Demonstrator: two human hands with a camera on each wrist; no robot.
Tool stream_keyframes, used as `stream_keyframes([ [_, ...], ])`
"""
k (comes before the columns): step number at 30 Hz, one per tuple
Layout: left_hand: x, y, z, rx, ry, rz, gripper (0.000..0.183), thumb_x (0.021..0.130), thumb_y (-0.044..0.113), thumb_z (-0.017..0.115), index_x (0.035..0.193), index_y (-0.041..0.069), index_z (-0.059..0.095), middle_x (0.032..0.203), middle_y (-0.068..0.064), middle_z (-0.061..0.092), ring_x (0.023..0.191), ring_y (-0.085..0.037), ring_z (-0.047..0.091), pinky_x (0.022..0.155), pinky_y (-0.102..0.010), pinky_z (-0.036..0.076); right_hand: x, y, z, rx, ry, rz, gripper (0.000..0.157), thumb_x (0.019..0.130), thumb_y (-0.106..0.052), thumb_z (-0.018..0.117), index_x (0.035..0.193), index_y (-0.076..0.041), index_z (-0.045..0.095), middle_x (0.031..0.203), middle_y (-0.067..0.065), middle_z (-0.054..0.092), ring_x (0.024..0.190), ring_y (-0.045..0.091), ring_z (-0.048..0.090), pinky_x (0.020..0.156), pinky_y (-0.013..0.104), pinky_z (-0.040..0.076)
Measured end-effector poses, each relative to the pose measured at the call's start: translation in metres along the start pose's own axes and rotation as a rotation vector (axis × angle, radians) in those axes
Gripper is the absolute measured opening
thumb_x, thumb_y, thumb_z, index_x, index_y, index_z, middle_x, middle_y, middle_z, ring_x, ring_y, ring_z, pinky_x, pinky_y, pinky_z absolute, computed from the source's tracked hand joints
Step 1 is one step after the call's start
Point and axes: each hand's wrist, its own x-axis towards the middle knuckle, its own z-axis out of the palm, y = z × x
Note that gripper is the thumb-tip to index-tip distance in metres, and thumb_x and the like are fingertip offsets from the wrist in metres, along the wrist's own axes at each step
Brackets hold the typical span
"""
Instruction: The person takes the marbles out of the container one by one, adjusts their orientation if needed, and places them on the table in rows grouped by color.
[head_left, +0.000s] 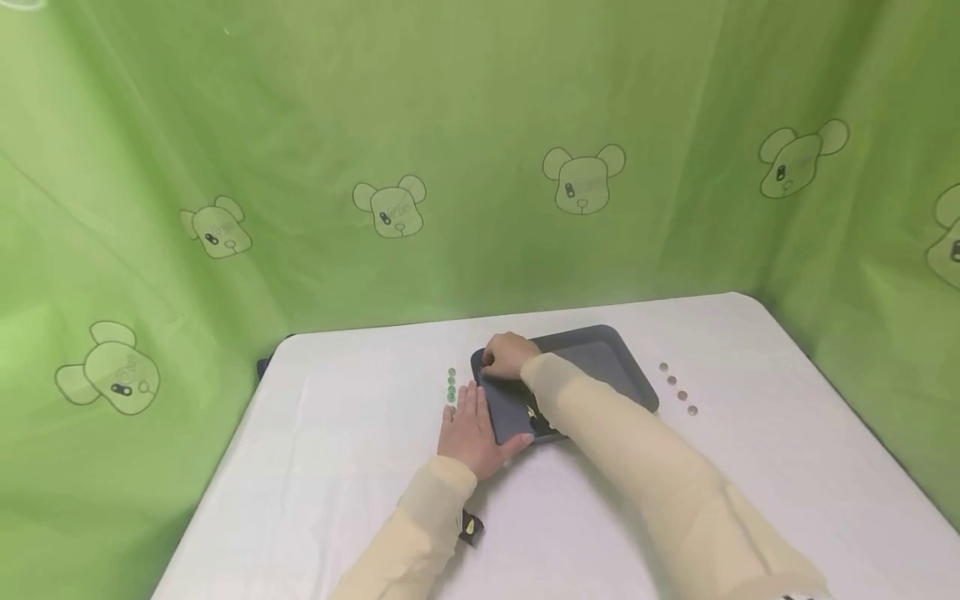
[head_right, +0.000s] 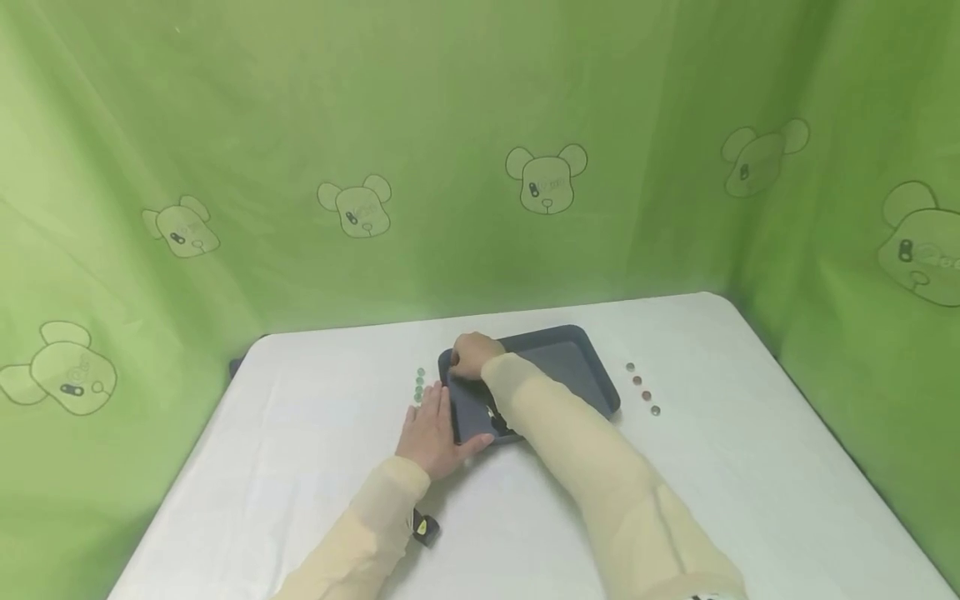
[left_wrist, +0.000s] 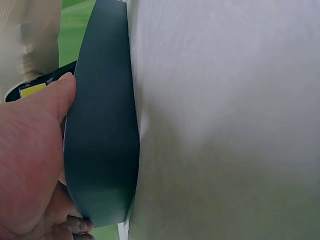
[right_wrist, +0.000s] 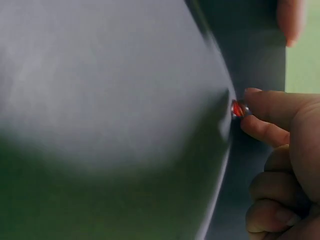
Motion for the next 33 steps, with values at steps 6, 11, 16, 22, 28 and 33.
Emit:
stream_keyframes([
  [6,-0.003,0.002,0.003,-0.004,0.004,0.002,0.116,0.079,0.086,0.030,0.150,-0.005,0.018,0.157,-0.020,0.016,0.145,-0.031,0.014,0.113,-0.053,0.021,0.000,-0.004,0.007,-0.039,-0.005,0.022,0.022,0.084,-0.038,0.072,0.097,-0.021,0.075,0.100,-0.002,0.071,0.093,0.020,0.066,0.082,0.039,0.053],
  [11,-0.006,0.004,0.004,-0.013,0.000,0.000,0.116,0.079,0.086,0.030,0.150,-0.006,0.018,0.157,-0.021,0.016,0.145,-0.032,0.014,0.113,-0.053,0.021,-0.003,-0.007,0.009,-0.044,0.001,0.019,0.020,0.083,-0.037,0.073,0.095,-0.021,0.075,0.099,-0.002,0.072,0.091,0.020,0.066,0.082,0.039,0.053],
  [16,-0.007,0.006,0.003,-0.016,0.010,0.003,0.115,0.080,0.085,0.032,0.149,-0.006,0.018,0.156,-0.021,0.018,0.145,-0.032,0.015,0.113,-0.054,0.022,-0.004,-0.007,0.009,-0.053,0.011,0.008,0.019,0.082,-0.036,0.074,0.093,-0.021,0.076,0.096,-0.003,0.072,0.087,0.018,0.066,0.080,0.037,0.054],
  [22,-0.007,0.007,0.001,-0.006,0.008,0.007,0.115,0.080,0.085,0.033,0.149,-0.006,0.021,0.156,-0.021,0.020,0.145,-0.031,0.015,0.112,-0.054,0.024,-0.005,-0.005,0.007,-0.064,0.002,0.010,0.018,0.082,-0.036,0.075,0.092,-0.022,0.076,0.095,-0.004,0.072,0.086,0.018,0.066,0.079,0.037,0.054],
  [28,-0.006,0.005,0.000,0.004,0.012,0.004,0.115,0.080,0.085,0.034,0.149,-0.006,0.021,0.156,-0.021,0.019,0.145,-0.032,0.016,0.112,-0.053,0.024,-0.008,-0.002,0.000,-0.077,-0.009,0.028,0.017,0.080,-0.037,0.076,0.090,-0.024,0.076,0.097,-0.004,0.072,0.086,0.017,0.065,0.079,0.037,0.054],
  [33,-0.003,0.002,-0.002,0.039,0.011,0.000,0.114,0.080,0.085,0.031,0.149,-0.005,0.021,0.157,-0.020,0.017,0.145,-0.032,0.016,0.112,-0.053,0.024,-0.011,0.006,-0.012,-0.026,0.018,-0.007,0.015,0.080,-0.035,0.075,0.091,-0.024,0.077,0.096,-0.006,0.072,0.089,0.017,0.065,0.083,0.039,0.053],
])
